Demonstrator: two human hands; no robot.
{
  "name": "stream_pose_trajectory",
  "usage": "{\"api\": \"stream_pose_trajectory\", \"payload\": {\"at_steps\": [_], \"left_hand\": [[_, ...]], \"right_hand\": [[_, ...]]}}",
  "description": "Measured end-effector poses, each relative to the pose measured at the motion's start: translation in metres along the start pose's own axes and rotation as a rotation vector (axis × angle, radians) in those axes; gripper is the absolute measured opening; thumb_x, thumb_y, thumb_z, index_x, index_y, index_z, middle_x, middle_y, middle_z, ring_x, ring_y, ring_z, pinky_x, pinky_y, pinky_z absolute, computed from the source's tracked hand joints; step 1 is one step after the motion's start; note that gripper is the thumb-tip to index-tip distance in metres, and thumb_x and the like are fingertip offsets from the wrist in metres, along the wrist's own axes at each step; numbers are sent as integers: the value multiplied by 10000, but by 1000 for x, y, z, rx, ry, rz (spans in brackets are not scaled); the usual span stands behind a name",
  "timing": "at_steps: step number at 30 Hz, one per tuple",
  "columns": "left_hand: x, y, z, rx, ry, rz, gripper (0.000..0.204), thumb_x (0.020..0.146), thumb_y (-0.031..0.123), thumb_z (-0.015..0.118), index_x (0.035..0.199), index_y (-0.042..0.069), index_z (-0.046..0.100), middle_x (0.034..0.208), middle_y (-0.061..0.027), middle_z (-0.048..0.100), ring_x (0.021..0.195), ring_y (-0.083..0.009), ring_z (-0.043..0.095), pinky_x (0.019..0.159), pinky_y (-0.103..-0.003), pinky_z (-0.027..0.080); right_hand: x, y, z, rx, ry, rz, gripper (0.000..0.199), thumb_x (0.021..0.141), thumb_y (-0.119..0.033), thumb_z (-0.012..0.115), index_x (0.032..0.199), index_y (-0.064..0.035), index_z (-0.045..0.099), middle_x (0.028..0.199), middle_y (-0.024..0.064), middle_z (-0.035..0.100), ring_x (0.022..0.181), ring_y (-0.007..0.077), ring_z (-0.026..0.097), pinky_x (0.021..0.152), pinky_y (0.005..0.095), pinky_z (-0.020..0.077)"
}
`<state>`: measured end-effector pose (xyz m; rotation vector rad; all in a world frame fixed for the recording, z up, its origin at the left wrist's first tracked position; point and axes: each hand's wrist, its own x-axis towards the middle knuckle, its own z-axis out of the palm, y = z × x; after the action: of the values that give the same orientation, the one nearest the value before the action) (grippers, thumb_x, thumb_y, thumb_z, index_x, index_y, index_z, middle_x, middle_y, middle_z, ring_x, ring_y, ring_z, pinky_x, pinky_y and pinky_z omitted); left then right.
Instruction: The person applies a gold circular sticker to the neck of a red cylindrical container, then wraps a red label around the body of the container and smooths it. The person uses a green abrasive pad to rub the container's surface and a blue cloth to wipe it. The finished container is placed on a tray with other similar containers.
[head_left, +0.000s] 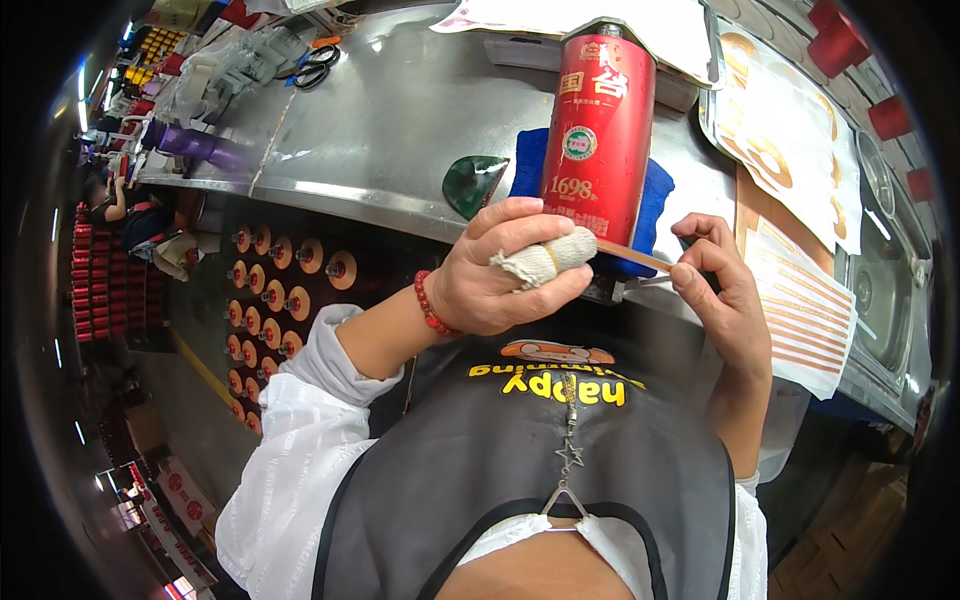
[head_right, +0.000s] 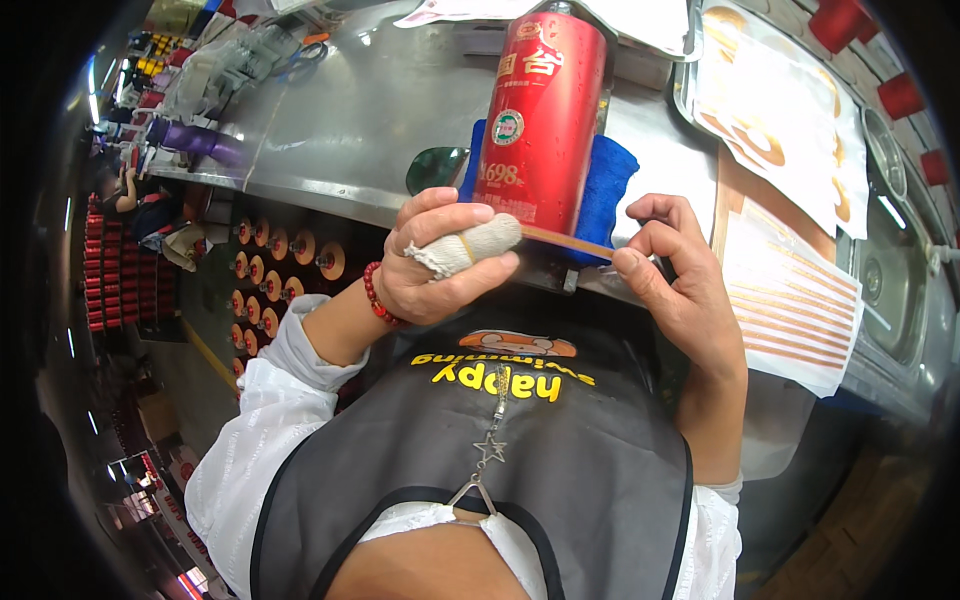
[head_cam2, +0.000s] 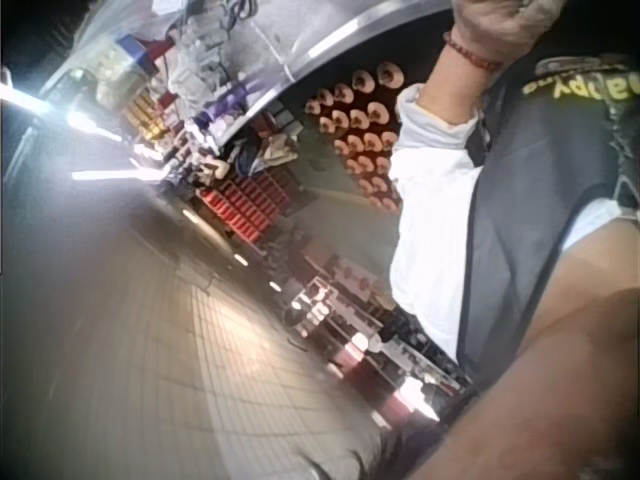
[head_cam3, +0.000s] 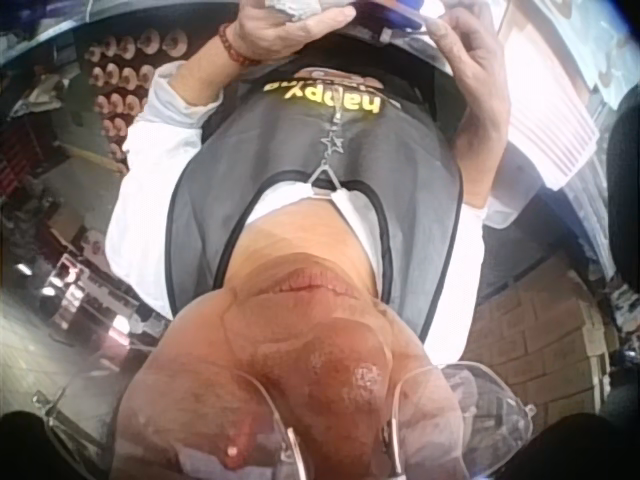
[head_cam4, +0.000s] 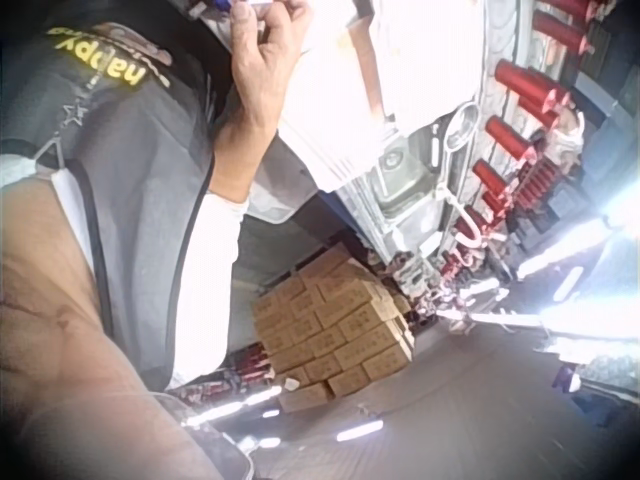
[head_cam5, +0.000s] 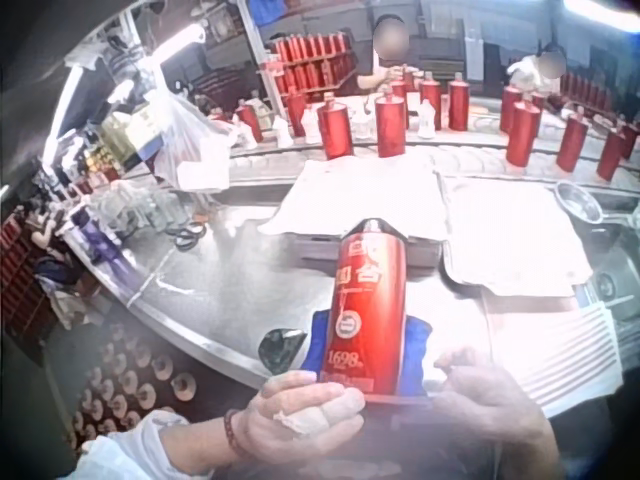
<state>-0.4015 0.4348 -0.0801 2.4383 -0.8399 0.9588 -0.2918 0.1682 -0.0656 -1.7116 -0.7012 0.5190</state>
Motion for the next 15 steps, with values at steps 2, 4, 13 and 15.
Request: {"api": "stream_pose_trajectory", "payload": {"at_steps": [2,4,13,15], "left_hand": [[6,-1,1,47,-55,80,320,799,106,753,1104,192,708,1202,-85,662,1200,-230,584,1166,-454,312],[22,1,3,59,-108,48,341,824,164,726,1159,207,679,1215,-62,642,1235,-249,565,1159,-482,323],[2,-8,24,-243,168,-277,499,832,53,753,1276,114,533,1249,-168,633,1214,-368,594,1147,-536,332],[-7,-8,13,-143,100,-164,444,883,50,717,1276,88,515,1231,-186,651,1190,-378,607,1137,-553,338]], "right_hand": [[0,1,0,-7,1,-3,240,930,-198,692,826,-7,590,1173,106,477,1092,200,466,951,309,375],[0,3,0,-28,4,-1,244,932,-202,689,826,-7,589,1173,105,477,1093,199,466,954,311,373],[4,3,2,15,-22,-15,240,926,-199,689,817,-11,587,1158,103,481,1096,195,468,959,304,365],[2,4,0,10,-2,-3,235,925,-193,687,817,-11,587,1156,102,482,1090,193,470,958,304,366]]}}
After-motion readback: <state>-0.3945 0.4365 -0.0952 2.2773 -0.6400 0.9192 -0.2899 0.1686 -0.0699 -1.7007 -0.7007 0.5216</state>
